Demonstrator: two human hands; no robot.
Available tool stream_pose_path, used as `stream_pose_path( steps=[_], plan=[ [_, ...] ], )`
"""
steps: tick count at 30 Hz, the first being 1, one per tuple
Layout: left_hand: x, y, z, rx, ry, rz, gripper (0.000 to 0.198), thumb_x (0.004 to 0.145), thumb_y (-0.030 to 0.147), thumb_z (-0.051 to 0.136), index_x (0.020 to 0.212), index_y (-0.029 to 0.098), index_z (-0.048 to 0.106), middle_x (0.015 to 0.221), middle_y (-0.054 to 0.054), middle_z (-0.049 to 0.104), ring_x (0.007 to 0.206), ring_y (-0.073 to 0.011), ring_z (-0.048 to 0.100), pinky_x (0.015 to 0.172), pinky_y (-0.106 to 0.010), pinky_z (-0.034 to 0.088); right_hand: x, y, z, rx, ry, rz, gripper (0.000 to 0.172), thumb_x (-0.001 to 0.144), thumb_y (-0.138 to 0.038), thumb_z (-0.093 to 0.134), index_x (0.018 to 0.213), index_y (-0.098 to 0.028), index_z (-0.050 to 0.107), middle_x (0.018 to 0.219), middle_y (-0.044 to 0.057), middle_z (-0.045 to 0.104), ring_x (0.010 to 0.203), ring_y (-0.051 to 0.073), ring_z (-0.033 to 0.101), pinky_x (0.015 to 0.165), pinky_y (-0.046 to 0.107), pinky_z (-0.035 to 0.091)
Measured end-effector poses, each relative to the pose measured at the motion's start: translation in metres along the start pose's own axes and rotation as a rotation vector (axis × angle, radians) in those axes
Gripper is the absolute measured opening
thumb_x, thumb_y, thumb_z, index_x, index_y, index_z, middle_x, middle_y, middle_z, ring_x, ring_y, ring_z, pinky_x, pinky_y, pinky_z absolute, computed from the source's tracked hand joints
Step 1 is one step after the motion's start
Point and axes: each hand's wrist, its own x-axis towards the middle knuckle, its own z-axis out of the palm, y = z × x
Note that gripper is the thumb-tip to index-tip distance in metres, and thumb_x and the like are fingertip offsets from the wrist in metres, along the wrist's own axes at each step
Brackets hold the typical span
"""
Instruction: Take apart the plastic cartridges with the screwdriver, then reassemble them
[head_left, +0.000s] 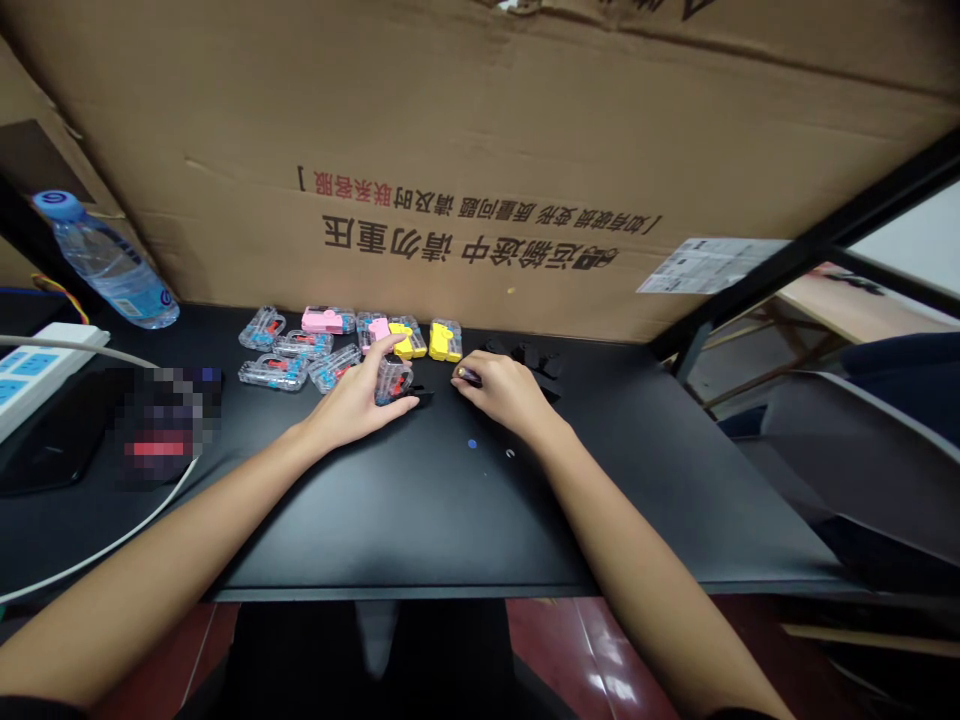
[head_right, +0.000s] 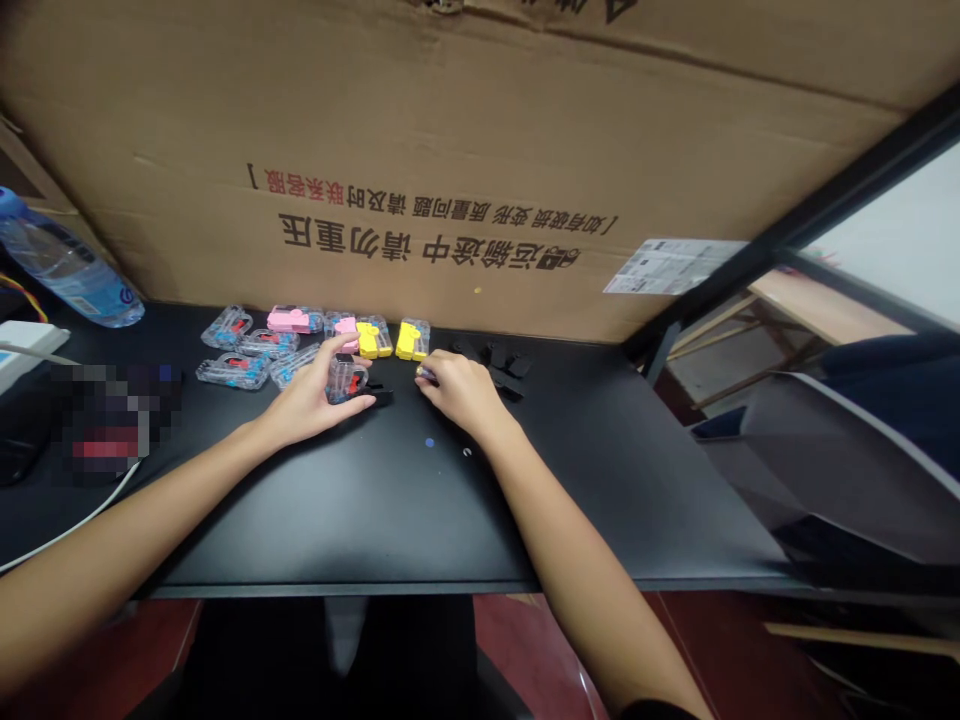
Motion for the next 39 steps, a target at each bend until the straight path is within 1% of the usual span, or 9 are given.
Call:
stream_pose_path(
  steps=[3, 7, 10, 14, 20, 23, 26, 34, 39],
  plan=[
    [0.000, 0.005, 0.000, -0.032, -0.014, -0.024, 0.084, 0.097, 0.037, 0.076, 0.167, 0.028, 0.029, 0.141, -0.013, 0.072, 0.134, -0.0328, 0.070, 0.119, -0.054, 0.054, -0.003, -0.004, -0.001, 0.079, 0.076, -0.030, 0.013, 0.100, -0.026, 0.066, 0.099, -0.022, 0.078, 0.109, 0.010, 0.079, 0.094, 0.025, 0.073, 0.078, 0.034, 0.051],
    [-0.001, 0.004, -0.002, -0.061, -0.061, -0.015, 0.081, 0.098, 0.038, 0.074, 0.166, 0.028, 0.031, 0.141, -0.013, 0.072, 0.133, -0.0326, 0.071, 0.119, -0.053, 0.054, -0.010, -0.022, -0.003, 0.278, 0.156, -0.102, 0.020, 0.104, -0.028, 0.061, 0.098, -0.022, 0.079, 0.100, 0.009, 0.079, 0.087, 0.023, 0.073, 0.081, 0.035, 0.054],
    [-0.001, 0.000, -0.002, -0.086, -0.088, -0.021, 0.073, 0.103, 0.039, 0.067, 0.166, 0.027, 0.032, 0.138, -0.012, 0.074, 0.130, -0.0304, 0.072, 0.118, -0.050, 0.054, -0.016, -0.037, -0.002, 0.385, 0.125, -0.177, 0.020, 0.105, -0.033, 0.062, 0.103, -0.022, 0.079, 0.095, 0.008, 0.079, 0.083, 0.022, 0.072, 0.079, 0.034, 0.054],
    [-0.001, -0.003, -0.001, -0.132, -0.090, -0.007, 0.064, 0.110, 0.036, 0.054, 0.167, 0.025, 0.029, 0.133, -0.011, 0.075, 0.126, -0.0257, 0.074, 0.117, -0.046, 0.054, -0.020, -0.047, 0.005, 0.441, 0.041, -0.246, 0.018, 0.102, -0.035, 0.072, 0.114, -0.022, 0.076, 0.107, 0.008, 0.080, 0.093, 0.023, 0.074, 0.085, 0.034, 0.054],
    [0.000, -0.001, -0.005, -0.148, -0.118, -0.040, 0.062, 0.107, 0.044, 0.061, 0.161, 0.026, 0.038, 0.133, -0.011, 0.075, 0.117, -0.0269, 0.077, 0.109, -0.045, 0.059, -0.019, -0.037, 0.010, 0.445, -0.009, -0.242, 0.009, 0.101, -0.028, 0.073, 0.107, -0.023, 0.069, 0.106, 0.006, 0.076, 0.090, 0.021, 0.071, 0.082, 0.031, 0.052],
    [0.002, -0.003, -0.009, -0.102, -0.154, -0.038, 0.048, 0.103, 0.049, 0.067, 0.143, 0.025, 0.055, 0.125, -0.010, 0.077, 0.105, -0.0278, 0.078, 0.098, -0.046, 0.063, -0.020, -0.030, 0.008, 0.430, -0.013, -0.229, 0.008, 0.101, -0.027, 0.072, 0.108, -0.024, 0.070, 0.106, 0.006, 0.075, 0.094, 0.022, 0.071, 0.086, 0.033, 0.053],
    [0.003, -0.006, -0.012, -0.050, -0.144, -0.012, 0.038, 0.101, 0.051, 0.070, 0.125, 0.022, 0.064, 0.118, -0.011, 0.078, 0.100, -0.0281, 0.077, 0.091, -0.045, 0.064, -0.020, -0.028, 0.009, 0.449, -0.013, -0.240, 0.015, 0.102, -0.026, 0.071, 0.117, -0.025, 0.072, 0.115, 0.008, 0.075, 0.104, 0.024, 0.072, 0.094, 0.036, 0.055],
    [0.007, -0.010, -0.020, 0.066, -0.162, 0.053, 0.032, 0.101, 0.052, 0.070, 0.112, 0.022, 0.069, 0.103, -0.010, 0.076, 0.092, -0.0280, 0.073, 0.086, -0.044, 0.061, -0.019, -0.029, 0.017, 0.482, -0.011, -0.320, 0.022, 0.106, -0.022, 0.061, 0.122, -0.026, 0.076, 0.124, 0.010, 0.072, 0.108, 0.024, 0.074, 0.098, 0.037, 0.058],
    [0.008, -0.010, -0.021, 0.079, -0.178, 0.063, 0.032, 0.102, 0.051, 0.069, 0.113, 0.021, 0.069, 0.104, -0.010, 0.077, 0.094, -0.0278, 0.073, 0.087, -0.043, 0.060, -0.018, -0.028, 0.016, 0.477, -0.024, -0.317, 0.022, 0.106, -0.023, 0.061, 0.123, -0.025, 0.075, 0.123, 0.011, 0.074, 0.106, 0.024, 0.074, 0.096, 0.038, 0.058]
  ],
)
